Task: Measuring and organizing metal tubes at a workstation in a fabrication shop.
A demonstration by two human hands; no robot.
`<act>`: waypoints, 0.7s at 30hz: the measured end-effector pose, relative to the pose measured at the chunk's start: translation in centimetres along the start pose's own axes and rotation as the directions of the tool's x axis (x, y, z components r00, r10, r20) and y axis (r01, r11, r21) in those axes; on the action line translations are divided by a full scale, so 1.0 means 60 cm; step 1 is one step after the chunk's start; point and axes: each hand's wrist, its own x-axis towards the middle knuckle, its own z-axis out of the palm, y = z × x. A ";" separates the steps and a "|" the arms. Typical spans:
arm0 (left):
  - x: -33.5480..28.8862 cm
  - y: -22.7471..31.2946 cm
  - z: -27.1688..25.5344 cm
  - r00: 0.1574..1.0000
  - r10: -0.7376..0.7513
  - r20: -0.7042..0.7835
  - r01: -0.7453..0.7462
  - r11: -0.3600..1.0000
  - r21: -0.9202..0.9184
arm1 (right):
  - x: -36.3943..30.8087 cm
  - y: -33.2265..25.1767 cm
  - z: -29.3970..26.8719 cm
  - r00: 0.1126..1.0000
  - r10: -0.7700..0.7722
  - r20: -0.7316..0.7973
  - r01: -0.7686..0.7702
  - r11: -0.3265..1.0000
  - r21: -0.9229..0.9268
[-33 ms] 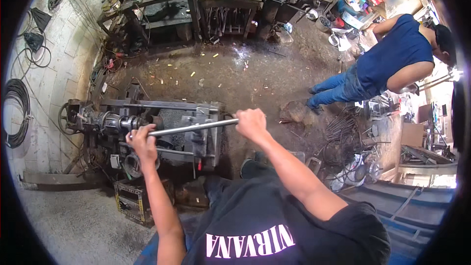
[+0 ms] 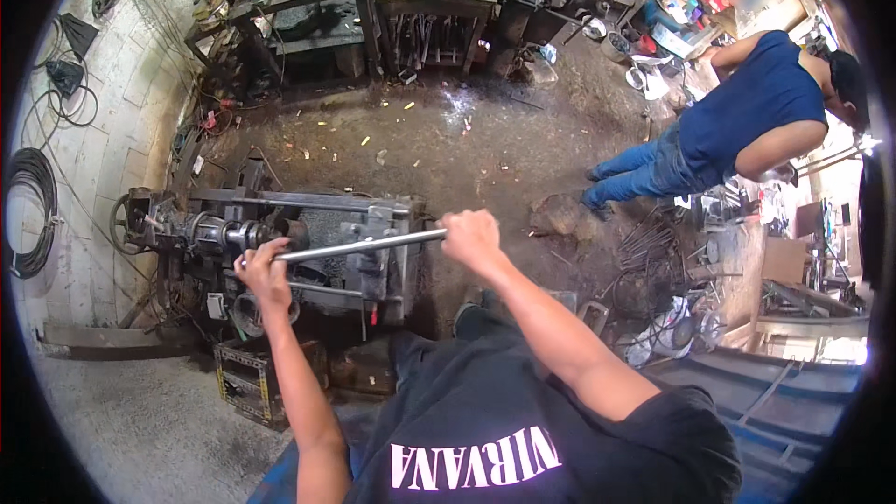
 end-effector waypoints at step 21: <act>-0.225 -0.128 0.042 0.299 -0.650 -0.699 0.864 0.495 -0.091 | 0.287 0.086 -0.025 0.522 -0.833 0.184 0.702 0.542 0.463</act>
